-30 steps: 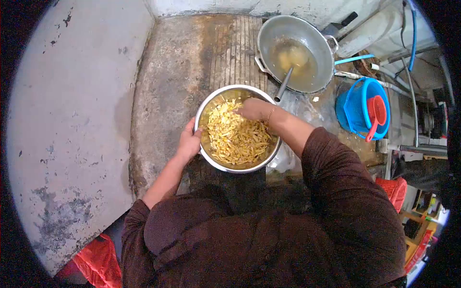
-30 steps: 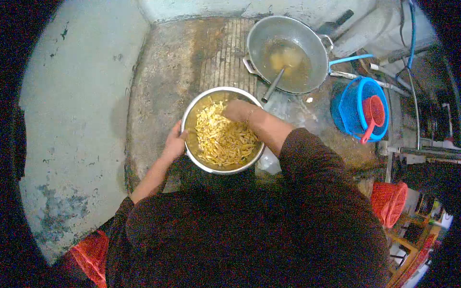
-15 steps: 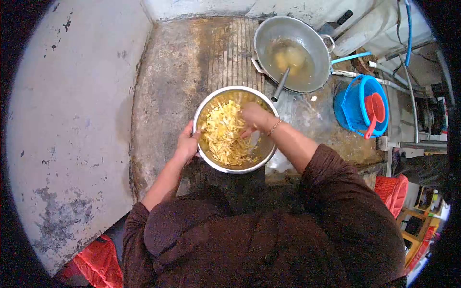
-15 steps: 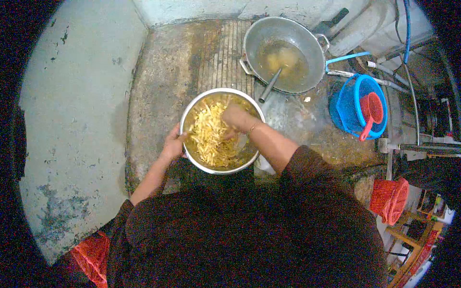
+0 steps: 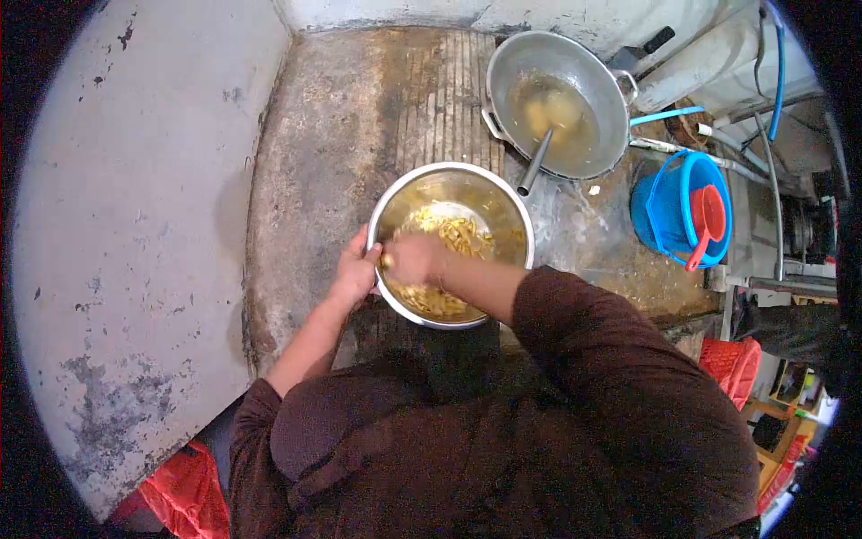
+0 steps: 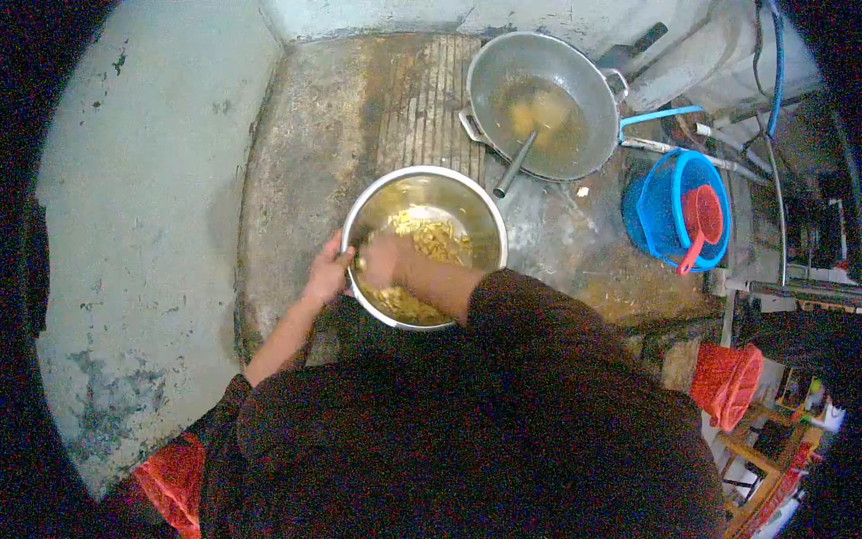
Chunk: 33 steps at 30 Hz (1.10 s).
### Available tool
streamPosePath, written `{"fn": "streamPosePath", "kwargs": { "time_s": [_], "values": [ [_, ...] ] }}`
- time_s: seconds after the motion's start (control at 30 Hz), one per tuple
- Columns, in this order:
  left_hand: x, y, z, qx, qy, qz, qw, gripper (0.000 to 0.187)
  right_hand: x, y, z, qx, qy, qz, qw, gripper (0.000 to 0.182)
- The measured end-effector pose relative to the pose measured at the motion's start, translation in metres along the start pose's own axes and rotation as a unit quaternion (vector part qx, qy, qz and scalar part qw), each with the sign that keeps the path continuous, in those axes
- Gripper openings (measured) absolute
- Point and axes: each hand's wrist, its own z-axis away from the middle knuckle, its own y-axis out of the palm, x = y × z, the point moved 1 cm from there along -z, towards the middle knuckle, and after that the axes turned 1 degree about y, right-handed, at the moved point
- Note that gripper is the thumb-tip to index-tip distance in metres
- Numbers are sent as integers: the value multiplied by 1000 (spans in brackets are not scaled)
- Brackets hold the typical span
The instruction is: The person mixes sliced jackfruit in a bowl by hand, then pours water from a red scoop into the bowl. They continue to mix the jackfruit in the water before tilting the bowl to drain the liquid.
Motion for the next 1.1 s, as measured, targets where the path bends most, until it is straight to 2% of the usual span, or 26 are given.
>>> {"fn": "streamPosePath", "kwargs": {
  "time_s": [0.03,0.17,0.23,0.37,0.4,0.47,0.5,0.53,0.57,0.63,0.67,0.77,0.8,0.87,0.93,1.03,1.07,1.1],
  "values": [
    [-7,0,5,4,-3,-12,1000,46,1,7,14,36,-35,52,997,40],
    [-23,1,17,29,-36,-29,999,47,-28,30,66,-51,-96,187,976,41],
    [-5,2,10,29,1,-24,999,46,-50,38,67,-118,-92,227,962,44],
    [12,4,1,25,33,6,999,43,-65,43,13,-95,-47,141,984,40],
    [7,4,3,27,17,6,999,44,-65,36,7,-102,-33,160,981,37],
    [-6,5,9,36,-17,5,999,45,-68,23,-7,-88,5,101,991,36],
    [-1,4,8,24,37,-45,998,46,-69,19,-11,-80,24,71,994,35],
    [7,4,4,12,95,-94,991,47,-71,16,-14,-131,45,40,990,31],
    [12,2,1,-3,153,-142,978,48,-71,12,-18,-144,55,27,988,33],
    [1,2,3,1,129,-148,980,51,-66,3,-21,-168,79,-2,983,37],
    [-3,3,4,5,118,-149,982,52,-63,-2,-25,-135,129,-37,982,46],
    [9,6,2,-35,135,-173,975,54,-58,-21,-24,-36,62,-17,997,56],
    [9,8,4,-48,106,-191,975,53,-56,-31,-25,65,17,14,998,58],
    [1,10,10,-75,49,-230,969,51,-50,-47,-5,-6,-10,29,1000,53],
    [-6,12,13,-94,36,-269,958,49,-58,-62,3,-108,-30,87,990,42],
    [0,16,9,-120,31,-283,951,44,-117,-31,6,-173,21,90,981,39],
    [5,15,5,-129,30,-280,951,43,-134,-15,11,-112,49,29,992,38],
    [8,14,3,-132,12,-291,947,43,-138,4,16,-94,51,23,994,36]
  ]
}}
